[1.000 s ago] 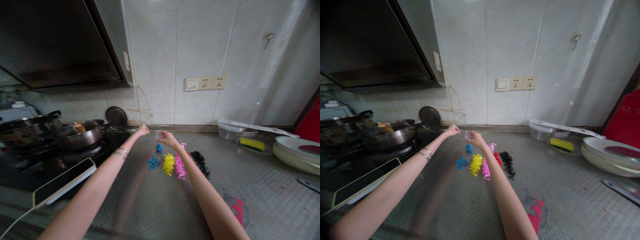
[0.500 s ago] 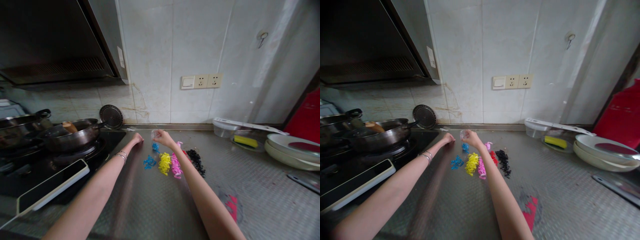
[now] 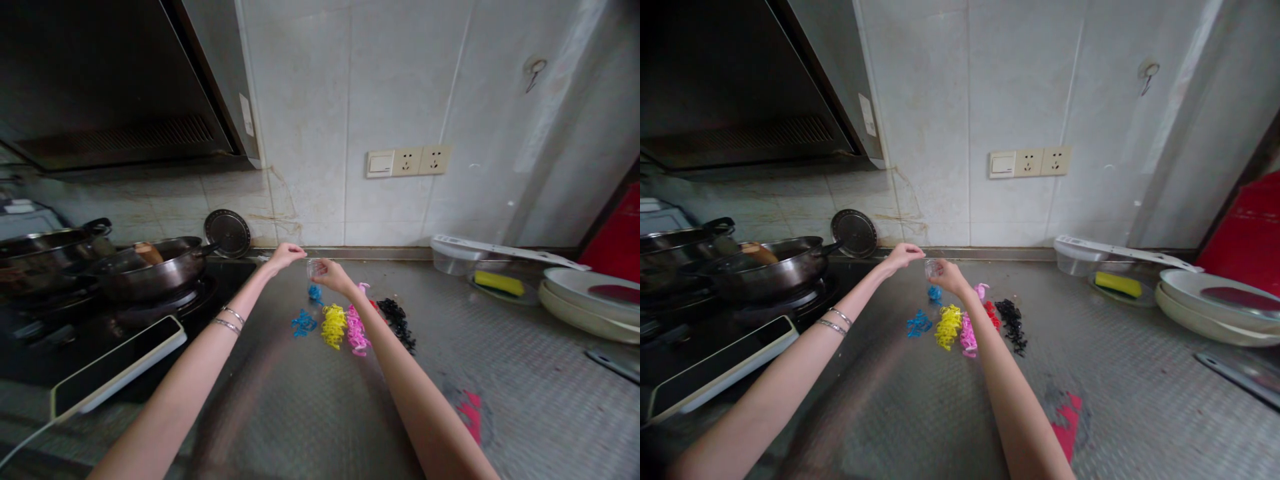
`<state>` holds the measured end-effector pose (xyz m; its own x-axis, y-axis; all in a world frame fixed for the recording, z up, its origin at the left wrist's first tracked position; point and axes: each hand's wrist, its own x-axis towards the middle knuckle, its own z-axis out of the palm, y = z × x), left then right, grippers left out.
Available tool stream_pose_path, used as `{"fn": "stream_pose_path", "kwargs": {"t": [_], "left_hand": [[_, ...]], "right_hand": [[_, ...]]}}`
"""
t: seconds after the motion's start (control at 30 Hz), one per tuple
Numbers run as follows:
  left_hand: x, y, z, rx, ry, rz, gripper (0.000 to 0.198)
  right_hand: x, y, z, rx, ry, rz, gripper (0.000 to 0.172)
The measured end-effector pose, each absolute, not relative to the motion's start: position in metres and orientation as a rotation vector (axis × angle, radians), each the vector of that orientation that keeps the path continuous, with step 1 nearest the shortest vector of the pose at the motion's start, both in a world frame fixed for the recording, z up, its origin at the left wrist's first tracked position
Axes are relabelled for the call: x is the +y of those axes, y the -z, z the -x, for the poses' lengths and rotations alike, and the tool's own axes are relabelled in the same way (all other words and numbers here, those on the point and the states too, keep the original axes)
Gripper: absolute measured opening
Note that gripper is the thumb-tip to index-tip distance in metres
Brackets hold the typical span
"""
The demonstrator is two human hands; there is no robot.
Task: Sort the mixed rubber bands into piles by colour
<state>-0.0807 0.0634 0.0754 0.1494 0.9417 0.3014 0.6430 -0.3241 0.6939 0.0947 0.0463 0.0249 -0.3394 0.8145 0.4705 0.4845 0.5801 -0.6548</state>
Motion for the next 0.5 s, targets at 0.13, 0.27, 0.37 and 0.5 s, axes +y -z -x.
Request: {"fn": "stream_pose_path", "kwargs": {"t": [0.13,0.27,0.37,0.5], "left_hand": [[0.047,-0.100,0.060,1.340,-0.898,-2.327,0.022],[0.041,-0.102,0.052,1.367,-0.741,-2.493,0.018],[0.040,-0.097,0.053,1.402,-0.823,-2.471,0.020],[0.041,-0.087,0.055,1.411,-0.985,-2.408,0.021]], "right_hand": [[0.044,-0.026,-0.095,-2.010,-0.500,1.032,0.045],[0.044,-0.027,-0.096,-2.021,-0.483,1.042,0.038],[0.042,-0.029,-0.095,-2.026,-0.487,1.039,0.039],[0.042,-0.029,-0.095,-2.030,-0.476,1.026,0.043]]}}
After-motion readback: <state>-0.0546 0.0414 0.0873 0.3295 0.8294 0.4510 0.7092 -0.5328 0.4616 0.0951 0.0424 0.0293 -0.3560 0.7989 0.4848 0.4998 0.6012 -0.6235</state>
